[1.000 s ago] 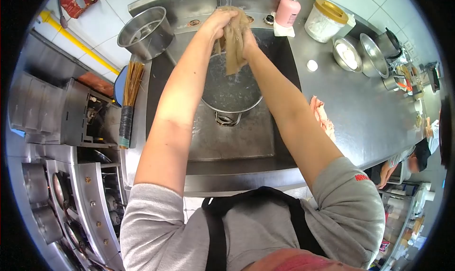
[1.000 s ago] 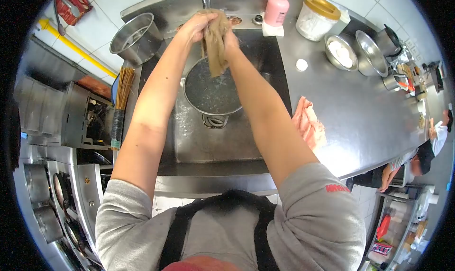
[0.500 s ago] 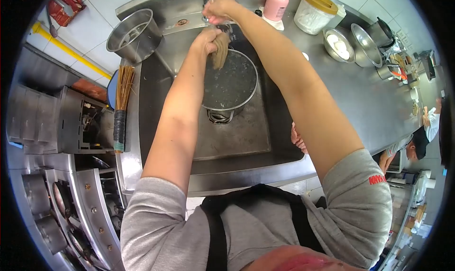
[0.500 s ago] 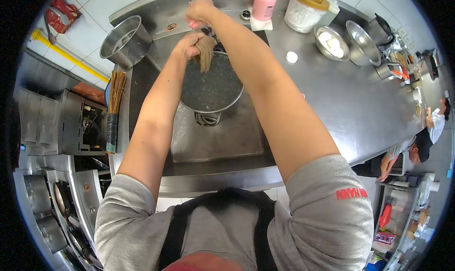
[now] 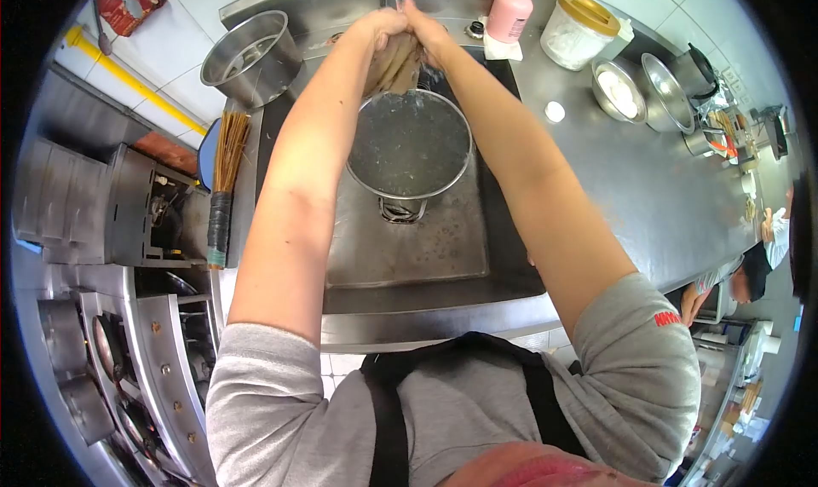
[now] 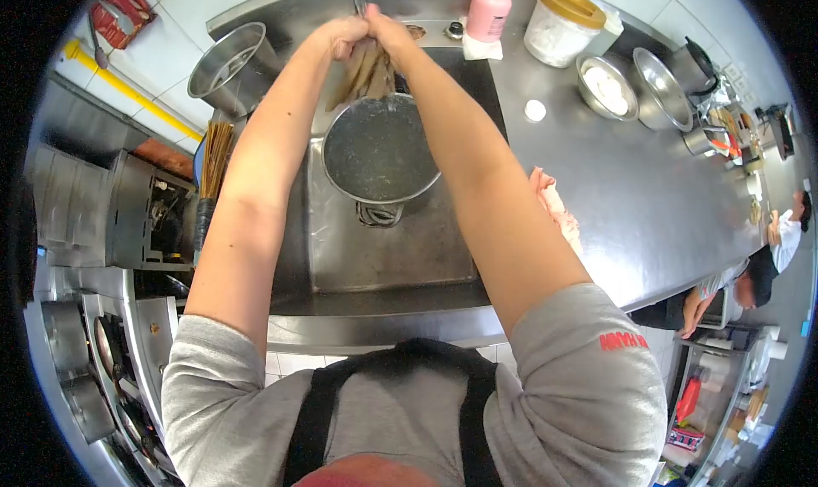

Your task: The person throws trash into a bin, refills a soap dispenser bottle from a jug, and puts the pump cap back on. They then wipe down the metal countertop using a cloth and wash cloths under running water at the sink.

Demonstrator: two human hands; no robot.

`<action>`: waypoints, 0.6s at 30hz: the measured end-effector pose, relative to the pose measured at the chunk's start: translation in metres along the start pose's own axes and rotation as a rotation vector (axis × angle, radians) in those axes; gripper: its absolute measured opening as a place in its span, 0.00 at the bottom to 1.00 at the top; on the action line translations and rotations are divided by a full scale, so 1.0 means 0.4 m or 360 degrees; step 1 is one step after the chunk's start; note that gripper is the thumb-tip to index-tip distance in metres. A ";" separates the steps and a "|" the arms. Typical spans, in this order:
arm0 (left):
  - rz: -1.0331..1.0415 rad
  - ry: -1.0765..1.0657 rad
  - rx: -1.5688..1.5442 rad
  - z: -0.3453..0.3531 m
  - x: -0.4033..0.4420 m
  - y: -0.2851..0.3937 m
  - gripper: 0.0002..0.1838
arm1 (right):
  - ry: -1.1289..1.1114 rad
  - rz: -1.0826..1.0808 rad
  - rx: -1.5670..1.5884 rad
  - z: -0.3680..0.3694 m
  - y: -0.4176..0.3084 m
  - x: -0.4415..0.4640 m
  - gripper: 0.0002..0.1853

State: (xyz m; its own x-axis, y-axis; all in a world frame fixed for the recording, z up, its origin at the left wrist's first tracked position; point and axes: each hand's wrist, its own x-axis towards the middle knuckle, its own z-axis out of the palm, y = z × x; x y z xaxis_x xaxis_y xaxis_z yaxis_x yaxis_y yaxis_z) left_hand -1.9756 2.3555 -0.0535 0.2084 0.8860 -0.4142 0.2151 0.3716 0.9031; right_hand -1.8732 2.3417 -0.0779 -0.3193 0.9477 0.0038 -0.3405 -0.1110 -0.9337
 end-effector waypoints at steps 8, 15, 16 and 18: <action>0.0159 0.0075 0.0122 -0.042 -0.039 0.062 0.13 | -0.0329 -0.0404 0.0213 -0.003 0.012 0.010 0.32; 0.0525 0.0055 -0.1070 -0.077 -0.046 0.002 0.24 | -0.0316 -0.0150 -0.0008 -0.049 0.073 -0.032 0.24; 0.0293 0.0150 -0.1143 -0.070 -0.055 -0.034 0.29 | -0.0270 -0.0017 0.0163 -0.052 0.056 -0.033 0.22; -0.0016 0.0286 -0.0967 -0.036 -0.067 -0.115 0.38 | -0.0289 -0.0004 0.0368 -0.039 0.027 -0.050 0.21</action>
State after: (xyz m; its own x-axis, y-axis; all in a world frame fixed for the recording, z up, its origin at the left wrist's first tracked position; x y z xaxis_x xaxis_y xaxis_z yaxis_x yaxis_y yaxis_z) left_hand -2.0051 2.3186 -0.0822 0.0346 0.8948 -0.4451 -0.3750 0.4244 0.8242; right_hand -1.8569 2.3261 -0.0937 -0.4641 0.8813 0.0894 -0.5275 -0.1939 -0.8271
